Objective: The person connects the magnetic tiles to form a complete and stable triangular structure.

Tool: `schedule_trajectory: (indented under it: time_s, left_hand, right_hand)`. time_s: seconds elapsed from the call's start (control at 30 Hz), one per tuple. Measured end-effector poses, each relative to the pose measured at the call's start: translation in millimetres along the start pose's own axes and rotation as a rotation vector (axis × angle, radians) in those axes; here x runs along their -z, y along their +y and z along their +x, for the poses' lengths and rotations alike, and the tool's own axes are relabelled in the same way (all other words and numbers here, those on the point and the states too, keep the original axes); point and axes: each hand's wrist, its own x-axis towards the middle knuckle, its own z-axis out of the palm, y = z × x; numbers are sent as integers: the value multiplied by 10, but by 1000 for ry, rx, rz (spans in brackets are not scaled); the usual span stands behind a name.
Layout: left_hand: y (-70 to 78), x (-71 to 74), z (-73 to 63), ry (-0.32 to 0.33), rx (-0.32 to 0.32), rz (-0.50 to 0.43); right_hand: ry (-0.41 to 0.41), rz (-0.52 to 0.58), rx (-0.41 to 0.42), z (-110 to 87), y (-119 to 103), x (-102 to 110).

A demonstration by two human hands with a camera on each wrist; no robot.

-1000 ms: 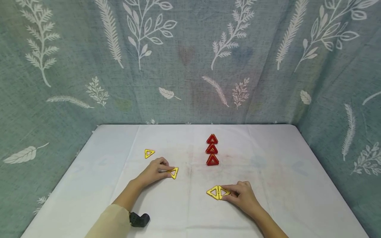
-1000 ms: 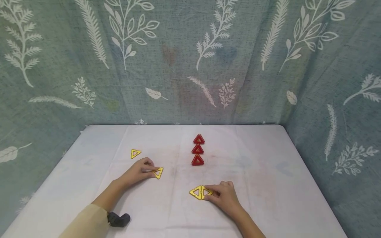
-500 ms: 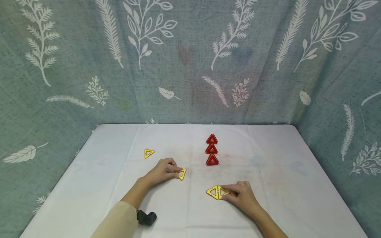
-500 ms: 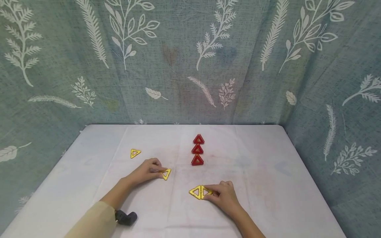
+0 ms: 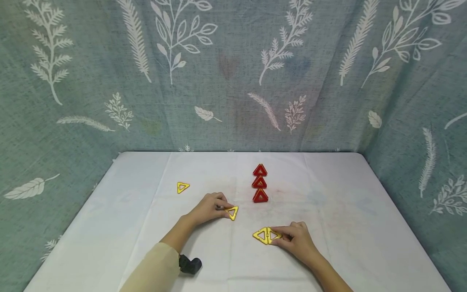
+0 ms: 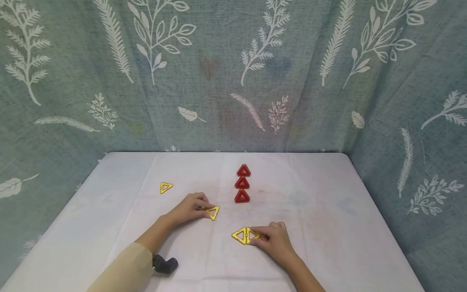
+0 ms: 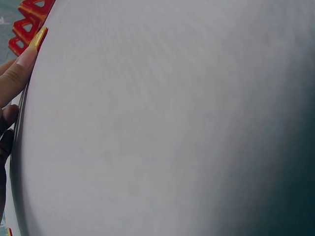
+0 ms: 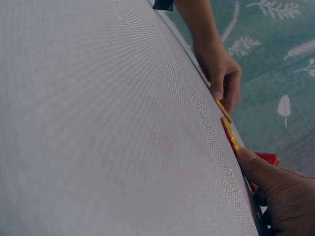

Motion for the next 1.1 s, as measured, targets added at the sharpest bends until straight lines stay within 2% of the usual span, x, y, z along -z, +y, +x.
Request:
schedule_trajectory:
  time_s: [0.3,0.47,0.6,0.8,1.1]
  left_hand:
    - [97,-71,97,-10,-49,-34]
    - [173,-126,163,-31,-48,-56]
    - [239,-164,188,-38,-59,-14]
    - [295,-229,207,-48,-115,38]
    - [370,-277,274,-133,-173,61]
  right_hand:
    - [-6,7,-11,0,-13,-3]
    - [1,-9,-5,3,-17,6]
    - [-2,-12,-3,8,-18,14]
    - [-7,-27,-6,18,-23,15]
    - [16,-29,39,11,0,-7]
